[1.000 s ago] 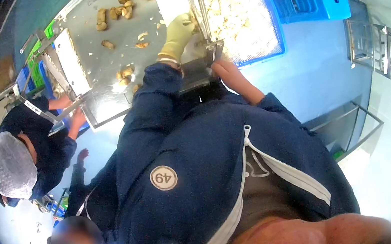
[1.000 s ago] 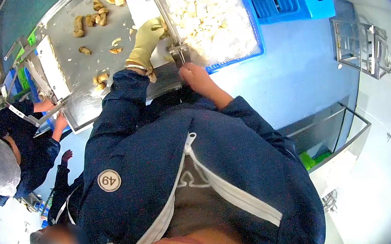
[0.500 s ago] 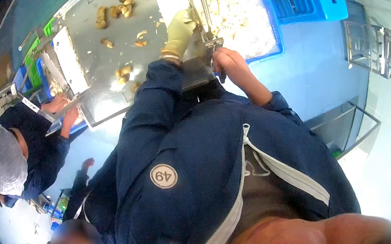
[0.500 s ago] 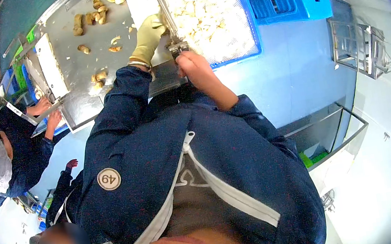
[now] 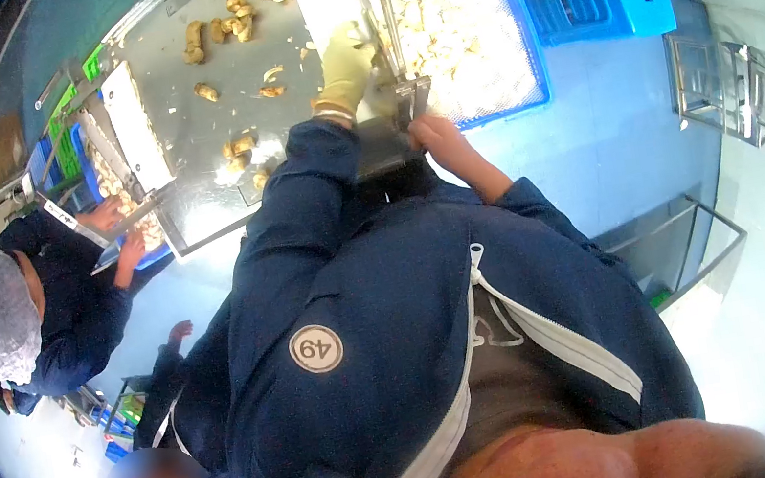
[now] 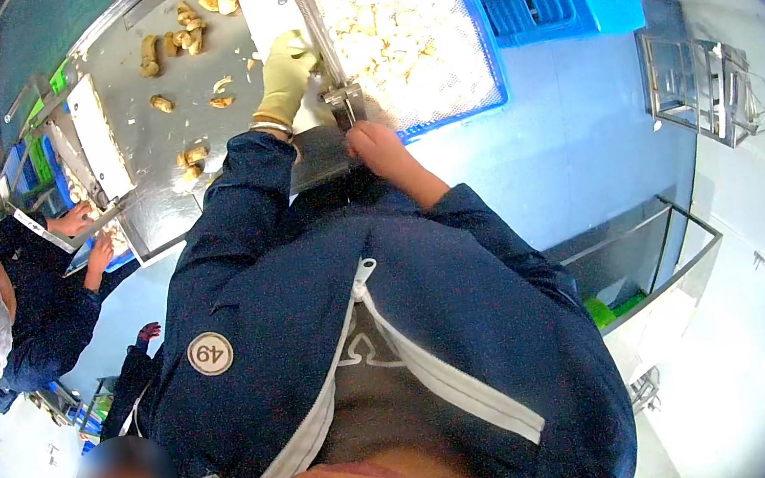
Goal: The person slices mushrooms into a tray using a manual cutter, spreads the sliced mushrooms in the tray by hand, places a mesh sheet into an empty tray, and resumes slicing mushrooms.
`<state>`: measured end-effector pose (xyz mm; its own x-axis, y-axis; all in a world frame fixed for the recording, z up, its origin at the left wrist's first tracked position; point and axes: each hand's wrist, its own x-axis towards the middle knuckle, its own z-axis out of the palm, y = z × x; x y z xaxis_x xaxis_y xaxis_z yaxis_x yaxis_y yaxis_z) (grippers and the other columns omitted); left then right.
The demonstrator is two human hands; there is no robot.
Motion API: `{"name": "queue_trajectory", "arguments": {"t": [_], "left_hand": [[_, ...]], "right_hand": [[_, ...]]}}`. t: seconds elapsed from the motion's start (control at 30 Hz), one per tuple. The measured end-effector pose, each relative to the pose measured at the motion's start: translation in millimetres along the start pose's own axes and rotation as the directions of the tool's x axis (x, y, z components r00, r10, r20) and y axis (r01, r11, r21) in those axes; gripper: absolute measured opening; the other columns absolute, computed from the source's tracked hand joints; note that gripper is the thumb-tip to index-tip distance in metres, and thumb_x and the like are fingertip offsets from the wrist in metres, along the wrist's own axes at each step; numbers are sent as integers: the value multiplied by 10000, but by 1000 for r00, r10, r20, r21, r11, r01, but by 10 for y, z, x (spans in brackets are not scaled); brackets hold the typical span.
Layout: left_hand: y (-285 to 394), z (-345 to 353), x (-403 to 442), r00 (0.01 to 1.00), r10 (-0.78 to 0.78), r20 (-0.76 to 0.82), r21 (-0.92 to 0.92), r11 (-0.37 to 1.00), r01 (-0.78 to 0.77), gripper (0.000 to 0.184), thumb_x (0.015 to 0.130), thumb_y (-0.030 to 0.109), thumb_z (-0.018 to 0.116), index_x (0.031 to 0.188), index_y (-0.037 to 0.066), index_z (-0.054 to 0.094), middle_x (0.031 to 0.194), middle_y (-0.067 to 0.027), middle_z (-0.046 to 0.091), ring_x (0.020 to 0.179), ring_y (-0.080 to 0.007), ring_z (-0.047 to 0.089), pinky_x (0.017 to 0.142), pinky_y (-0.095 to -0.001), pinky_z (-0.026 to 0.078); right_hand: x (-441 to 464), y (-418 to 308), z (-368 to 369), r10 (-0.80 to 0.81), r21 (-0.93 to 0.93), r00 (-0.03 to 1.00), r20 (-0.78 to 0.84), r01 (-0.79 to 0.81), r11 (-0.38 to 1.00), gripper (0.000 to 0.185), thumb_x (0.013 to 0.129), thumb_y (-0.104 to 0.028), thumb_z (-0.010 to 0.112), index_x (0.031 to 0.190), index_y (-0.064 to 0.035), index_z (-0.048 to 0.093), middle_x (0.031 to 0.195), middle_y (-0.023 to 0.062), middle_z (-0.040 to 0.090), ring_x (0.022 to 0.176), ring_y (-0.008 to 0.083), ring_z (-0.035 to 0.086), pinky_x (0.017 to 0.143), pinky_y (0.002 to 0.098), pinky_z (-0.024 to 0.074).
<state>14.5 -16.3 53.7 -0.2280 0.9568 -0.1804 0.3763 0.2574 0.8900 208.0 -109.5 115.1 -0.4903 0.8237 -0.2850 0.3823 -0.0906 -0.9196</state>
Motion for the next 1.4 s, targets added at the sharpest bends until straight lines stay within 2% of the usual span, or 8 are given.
{"name": "queue_trajectory", "arguments": {"t": [0.17, 0.43, 0.5, 0.57, 0.7, 0.8, 1.13, 1.4], "left_hand": [[-89, 147, 103, 998, 65, 11, -126, 990, -63, 347, 812, 67, 569, 1153, 4, 559, 1006, -168, 656, 937, -308, 630, 852, -354, 481], [825, -202, -102, 948, -177, 265, -448, 848, 284, 281, 853, 40, 546, 1122, -38, 575, 946, -124, 649, 804, -181, 638, 681, -260, 532], [640, -378, 2, 996, -68, 60, -289, 954, 83, 355, 843, 78, 572, 1182, -28, 566, 969, -118, 655, 798, -185, 637, 686, -267, 524], [415, -784, 200, 907, 353, -229, 411, 880, -238, 316, 824, 108, 596, 1116, -11, 614, 917, -106, 672, 776, -200, 633, 709, -306, 518], [-72, -1653, 292, 856, 32, -517, 602, 724, 337, 262, 763, 143, 624, 977, 0, 672, 865, -169, 692, 828, -324, 662, 765, -385, 514], [-1014, -1995, 256, 950, 5, -313, 781, 571, 254, 306, 741, 173, 659, 1016, 39, 671, 960, -188, 681, 891, -373, 643, 797, -409, 511], [286, -763, 265, 976, 134, -169, 189, 977, -102, 290, 815, 161, 642, 1060, 5, 643, 909, -109, 684, 833, -184, 646, 759, -303, 506], [322, 18, 108, 951, 281, -128, 204, 946, -252, 53, 777, -29, 568, 747, 14, 574, 825, -178, 610, 841, -326, 589, 819, -371, 469]], "right_hand": [[-28, 44, 25, -19, -53, 999, -37, 17, 998, 277, 878, -223, 424, 757, -16, 563, 771, 188, 578, 724, 367, 578, 643, 435, 443], [-46, 118, 87, -167, -190, 982, -84, 149, 971, 220, 879, -194, 422, 827, -11, 533, 850, 203, 574, 781, 401, 569, 688, 457, 467], [-30, 205, 93, -248, -280, 968, -42, 227, 933, 231, 880, -204, 423, 823, -7, 529, 846, 204, 574, 789, 404, 567, 692, 459, 466], [-32, 231, 86, -247, -286, 969, -27, 229, 931, 248, 882, -218, 425, 826, -4, 536, 846, 208, 580, 800, 407, 569, 701, 461, 465], [-35, 134, 66, -91, -103, 994, -65, 84, 991, 297, 884, -253, 427, 859, 0, 581, 867, 221, 608, 830, 413, 582, 725, 467, 463], [-46, 126, 54, -52, -73, 998, -32, 50, 996, 321, 884, -268, 428, 889, -2, 608, 888, 229, 620, 848, 418, 588, 739, 467, 464], [-18, -49, -81, -38, -126, 995, 89, 49, 991, 279, 874, -240, 430, 834, 8, 554, 848, 222, 596, 795, 415, 577, 704, 487, 460], [7, -58, -92, -1, -36, 997, 81, 4, 999, 259, 872, -229, 442, 802, -2, 543, 779, 211, 567, 735, 391, 575, 655, 457, 453]]}}
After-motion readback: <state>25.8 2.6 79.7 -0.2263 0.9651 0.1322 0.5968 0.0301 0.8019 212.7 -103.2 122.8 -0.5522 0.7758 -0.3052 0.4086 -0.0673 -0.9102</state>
